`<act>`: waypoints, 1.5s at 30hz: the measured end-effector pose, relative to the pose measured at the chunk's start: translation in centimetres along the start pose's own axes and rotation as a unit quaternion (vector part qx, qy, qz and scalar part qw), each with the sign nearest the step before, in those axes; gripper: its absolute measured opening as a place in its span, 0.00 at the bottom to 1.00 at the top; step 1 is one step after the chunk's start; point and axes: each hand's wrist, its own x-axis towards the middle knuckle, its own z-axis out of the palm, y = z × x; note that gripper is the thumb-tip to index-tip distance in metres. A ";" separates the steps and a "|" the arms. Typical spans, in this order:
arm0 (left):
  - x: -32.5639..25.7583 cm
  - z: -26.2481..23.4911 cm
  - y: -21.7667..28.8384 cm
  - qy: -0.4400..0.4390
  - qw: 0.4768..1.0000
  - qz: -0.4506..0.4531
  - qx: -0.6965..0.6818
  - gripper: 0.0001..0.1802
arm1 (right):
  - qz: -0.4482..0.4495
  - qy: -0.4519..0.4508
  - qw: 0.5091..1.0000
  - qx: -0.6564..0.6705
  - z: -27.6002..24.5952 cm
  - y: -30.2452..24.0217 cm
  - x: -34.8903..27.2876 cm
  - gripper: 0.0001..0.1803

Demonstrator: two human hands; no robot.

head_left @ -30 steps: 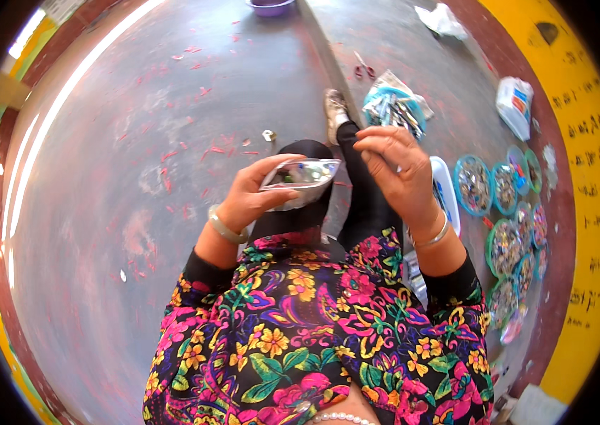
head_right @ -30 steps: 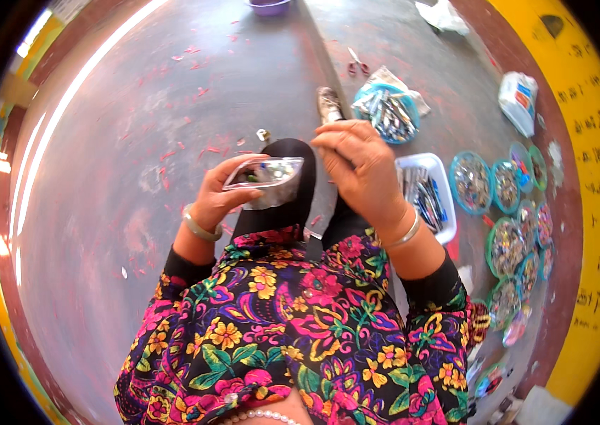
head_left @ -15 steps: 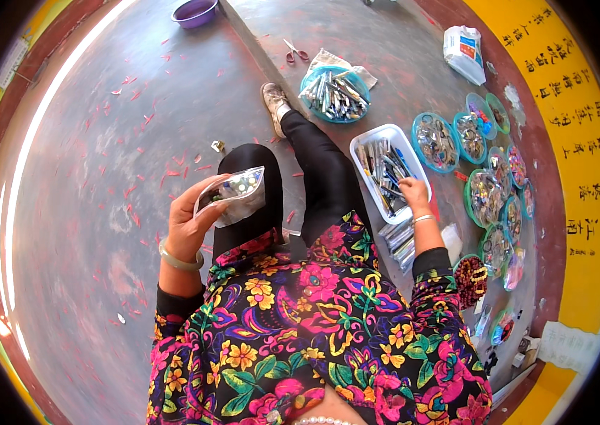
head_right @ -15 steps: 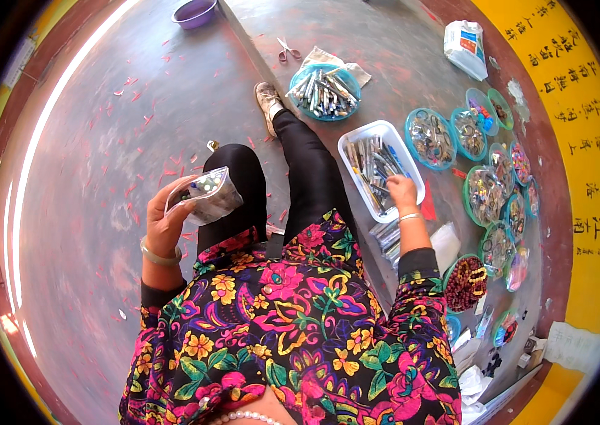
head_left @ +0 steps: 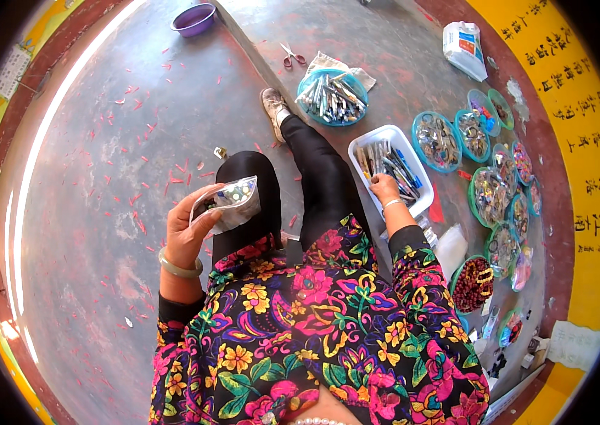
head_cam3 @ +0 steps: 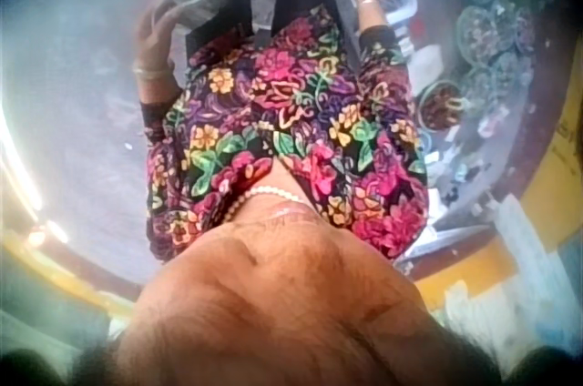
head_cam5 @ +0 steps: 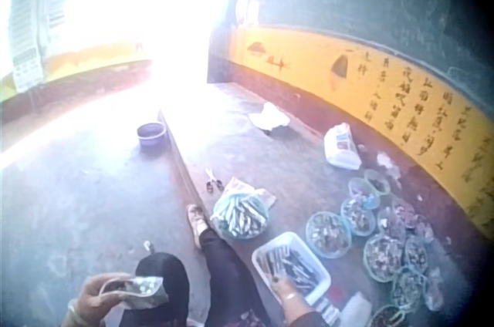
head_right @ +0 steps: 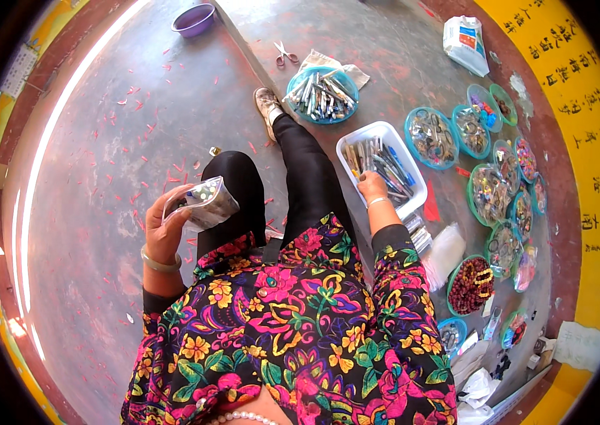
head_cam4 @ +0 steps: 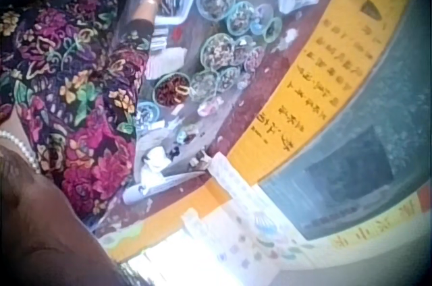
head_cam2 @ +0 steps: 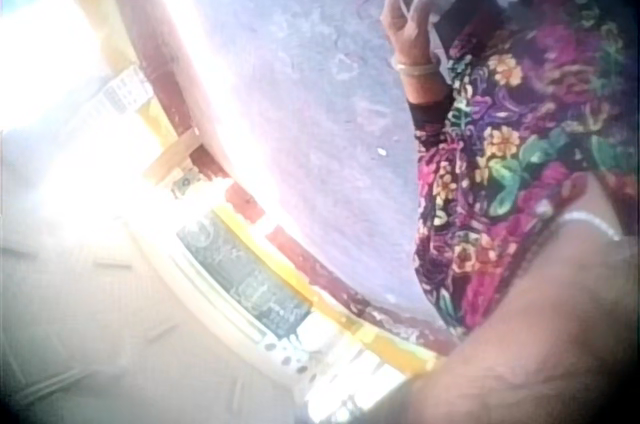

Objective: The person sits on the floor and repeatedly picks up pens from a white plastic container, placing them into a small clear plastic bag held in the left hand. The person occasionally adjusts the bag and continues adding pens until the bag is full.

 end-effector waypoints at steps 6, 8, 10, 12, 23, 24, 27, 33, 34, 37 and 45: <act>-0.2 -0.2 -0.1 0.007 1.000 -0.004 0.008 0.21 | -0.011 0.014 0.991 0.133 -2.0 0.5 -1.8 0.12; -0.3 -0.3 -0.1 0.007 1.000 -0.003 0.007 0.21 | -0.046 0.050 0.982 0.179 -2.6 0.9 -2.4 0.12; -0.3 -0.2 -0.2 0.005 1.000 0.001 -0.003 0.21 | -0.027 0.082 0.981 0.172 -3.5 1.1 -2.9 0.13; -0.1 0.0 0.2 -0.003 1.000 0.004 -0.005 0.21 | -0.026 0.122 0.985 0.121 -3.7 2.9 -2.6 0.13; -0.1 -0.6 -0.5 -0.007 1.000 0.002 -0.004 0.20 | 0.109 0.060 0.753 0.646 -9.8 2.9 -3.2 0.13; -0.3 -0.7 -0.5 -0.004 1.000 0.002 -0.008 0.20 | 0.089 0.045 0.728 0.678 -10.9 0.9 -3.9 0.14; -0.4 -0.6 0.0 -0.007 1.000 -0.004 -0.009 0.20 | 0.029 0.003 0.684 0.729 -12.6 -4.2 -6.2 0.18; -0.2 -0.6 0.4 -0.017 1.000 -0.006 -0.016 0.19 | -0.039 -0.203 0.737 0.644 -13.6 -13.1 -13.8 0.08; -0.2 -0.8 0.2 -0.015 1.000 -0.001 -0.014 0.19 | -0.046 -0.228 0.750 0.620 -14.0 -14.4 -15.2 0.08; -0.2 -1.2 -0.3 -0.023 0.999 -0.003 -0.030 0.20 | -0.180 -0.304 0.785 0.509 -14.4 -15.6 -17.0 0.10; -0.2 -1.5 0.3 -0.035 0.999 -0.016 -0.031 0.21 | -0.572 -0.129 0.809 0.053 -13.4 -17.0 -19.1 0.07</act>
